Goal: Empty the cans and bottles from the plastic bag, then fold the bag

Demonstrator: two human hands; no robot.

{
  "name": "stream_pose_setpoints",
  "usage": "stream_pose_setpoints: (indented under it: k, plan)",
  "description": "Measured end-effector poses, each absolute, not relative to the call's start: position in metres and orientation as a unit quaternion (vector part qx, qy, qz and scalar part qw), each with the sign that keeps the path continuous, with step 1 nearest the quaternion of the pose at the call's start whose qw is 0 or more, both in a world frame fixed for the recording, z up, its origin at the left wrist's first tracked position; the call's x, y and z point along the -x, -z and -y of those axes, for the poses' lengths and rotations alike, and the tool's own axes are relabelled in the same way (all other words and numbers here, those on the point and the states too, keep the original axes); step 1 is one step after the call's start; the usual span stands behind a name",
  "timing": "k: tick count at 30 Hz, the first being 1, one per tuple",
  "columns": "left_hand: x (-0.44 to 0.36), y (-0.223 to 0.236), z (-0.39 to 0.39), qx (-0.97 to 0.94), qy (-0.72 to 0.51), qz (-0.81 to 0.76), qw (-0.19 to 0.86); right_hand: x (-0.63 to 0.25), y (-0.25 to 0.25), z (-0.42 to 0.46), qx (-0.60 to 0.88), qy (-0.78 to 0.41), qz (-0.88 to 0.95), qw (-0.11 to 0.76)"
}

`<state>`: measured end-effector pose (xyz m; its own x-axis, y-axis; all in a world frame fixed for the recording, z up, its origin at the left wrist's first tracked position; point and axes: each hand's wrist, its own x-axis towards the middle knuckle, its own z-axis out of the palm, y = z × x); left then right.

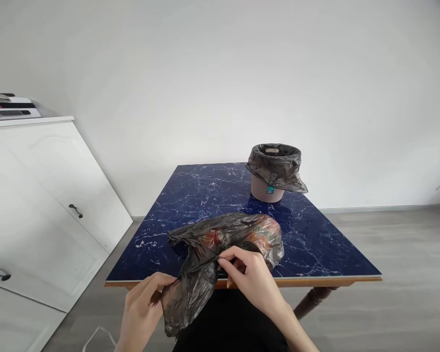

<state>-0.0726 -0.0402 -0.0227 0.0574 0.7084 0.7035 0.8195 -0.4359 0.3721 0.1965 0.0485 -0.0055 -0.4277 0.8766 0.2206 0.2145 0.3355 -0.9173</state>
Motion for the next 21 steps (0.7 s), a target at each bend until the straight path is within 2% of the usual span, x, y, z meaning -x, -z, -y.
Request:
stream_pose_setpoints:
  k: [6, 9, 12, 17, 21]
  plan:
    - [0.064, 0.020, 0.039, 0.771, 0.434, 0.464, 0.041, -0.175, -0.006, -0.014, 0.410, -0.298, 0.795, 0.333]
    - [0.056, 0.018, 0.040, 0.772, 0.439, 0.457, 0.047, -0.158, -0.002, -0.002, 0.411, -0.216, 0.848, 0.257]
    - [0.054, 0.017, 0.043, 0.770, 0.438, 0.461, 0.054, -0.152, 0.001, -0.002, 0.389, -0.237, 0.862, 0.220]
    - [0.061, 0.020, 0.048, 0.777, 0.414, 0.473, 0.026, -0.166, -0.012, -0.010, 0.377, -0.395, 0.778, 0.311]
    - [0.068, 0.024, 0.050, 0.778, 0.375, 0.503, -0.040, -0.178, -0.022, -0.011, 0.349, -0.459, 0.707, 0.410]
